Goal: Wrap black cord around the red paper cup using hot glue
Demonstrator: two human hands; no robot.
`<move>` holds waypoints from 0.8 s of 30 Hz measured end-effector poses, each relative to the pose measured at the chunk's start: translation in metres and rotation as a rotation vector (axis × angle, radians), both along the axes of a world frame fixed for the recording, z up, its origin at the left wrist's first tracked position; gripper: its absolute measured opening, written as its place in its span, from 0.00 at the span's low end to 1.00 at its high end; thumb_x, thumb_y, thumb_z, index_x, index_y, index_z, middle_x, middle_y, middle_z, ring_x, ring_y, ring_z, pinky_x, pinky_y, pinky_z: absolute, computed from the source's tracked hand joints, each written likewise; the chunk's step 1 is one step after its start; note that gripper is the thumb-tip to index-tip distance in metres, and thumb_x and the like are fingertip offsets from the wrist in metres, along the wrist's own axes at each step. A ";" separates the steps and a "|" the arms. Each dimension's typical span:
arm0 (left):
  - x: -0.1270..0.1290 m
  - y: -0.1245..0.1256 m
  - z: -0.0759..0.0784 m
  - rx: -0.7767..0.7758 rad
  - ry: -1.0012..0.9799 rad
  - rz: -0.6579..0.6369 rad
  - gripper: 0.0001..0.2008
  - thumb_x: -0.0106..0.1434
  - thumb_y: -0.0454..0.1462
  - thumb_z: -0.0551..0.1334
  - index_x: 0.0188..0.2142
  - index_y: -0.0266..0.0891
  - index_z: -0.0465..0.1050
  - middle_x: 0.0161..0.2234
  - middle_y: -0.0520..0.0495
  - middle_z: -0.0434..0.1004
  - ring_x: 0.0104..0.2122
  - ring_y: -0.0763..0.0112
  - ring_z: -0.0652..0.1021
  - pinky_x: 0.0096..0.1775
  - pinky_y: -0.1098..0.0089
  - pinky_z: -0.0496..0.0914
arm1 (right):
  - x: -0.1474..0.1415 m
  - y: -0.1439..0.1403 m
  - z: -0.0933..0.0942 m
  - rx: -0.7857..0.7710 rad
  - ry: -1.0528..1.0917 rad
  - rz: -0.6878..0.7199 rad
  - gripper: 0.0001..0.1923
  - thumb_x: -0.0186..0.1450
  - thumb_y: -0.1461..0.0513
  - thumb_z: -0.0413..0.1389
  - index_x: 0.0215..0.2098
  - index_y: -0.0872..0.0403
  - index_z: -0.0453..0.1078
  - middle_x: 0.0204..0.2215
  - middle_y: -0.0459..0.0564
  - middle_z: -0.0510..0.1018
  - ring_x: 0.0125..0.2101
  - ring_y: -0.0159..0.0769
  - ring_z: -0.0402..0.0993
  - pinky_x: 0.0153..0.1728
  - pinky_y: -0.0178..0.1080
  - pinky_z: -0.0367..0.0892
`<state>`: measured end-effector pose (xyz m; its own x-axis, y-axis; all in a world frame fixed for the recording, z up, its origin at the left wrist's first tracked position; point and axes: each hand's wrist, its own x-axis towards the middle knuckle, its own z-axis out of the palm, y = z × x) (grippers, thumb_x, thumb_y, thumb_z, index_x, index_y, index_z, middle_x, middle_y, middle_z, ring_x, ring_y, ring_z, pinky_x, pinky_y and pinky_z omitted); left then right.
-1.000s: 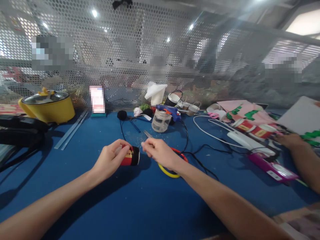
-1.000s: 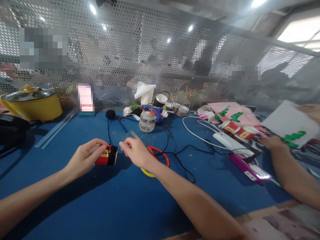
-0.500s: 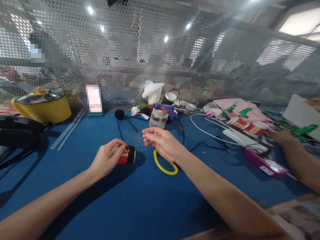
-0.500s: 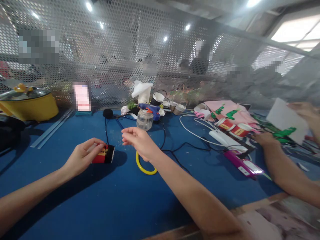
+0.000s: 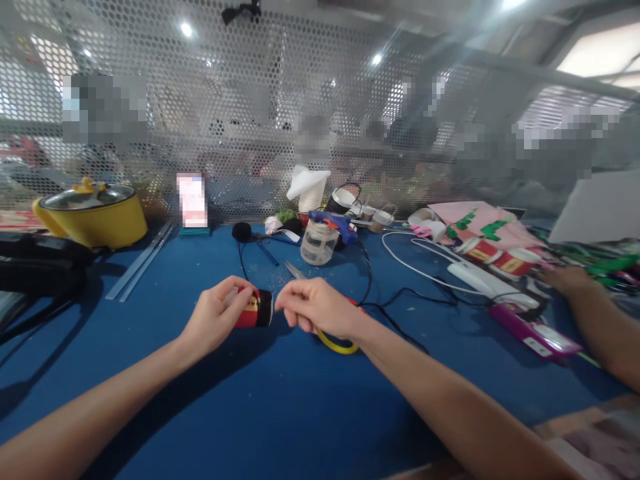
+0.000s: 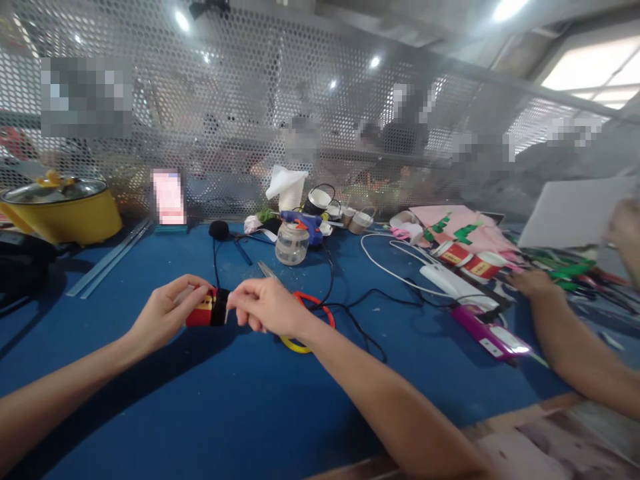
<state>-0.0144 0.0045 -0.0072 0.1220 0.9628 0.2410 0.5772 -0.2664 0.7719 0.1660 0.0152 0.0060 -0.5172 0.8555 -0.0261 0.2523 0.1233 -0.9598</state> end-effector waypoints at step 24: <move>0.000 -0.005 0.006 0.012 0.184 -0.069 0.13 0.57 0.43 0.49 0.28 0.37 0.67 0.21 0.52 0.71 0.22 0.74 0.69 0.26 0.75 0.61 | 0.097 0.102 0.043 0.121 -0.158 -0.728 0.19 0.52 0.52 0.54 0.13 0.55 0.59 0.10 0.47 0.65 0.17 0.33 0.67 0.23 0.37 0.63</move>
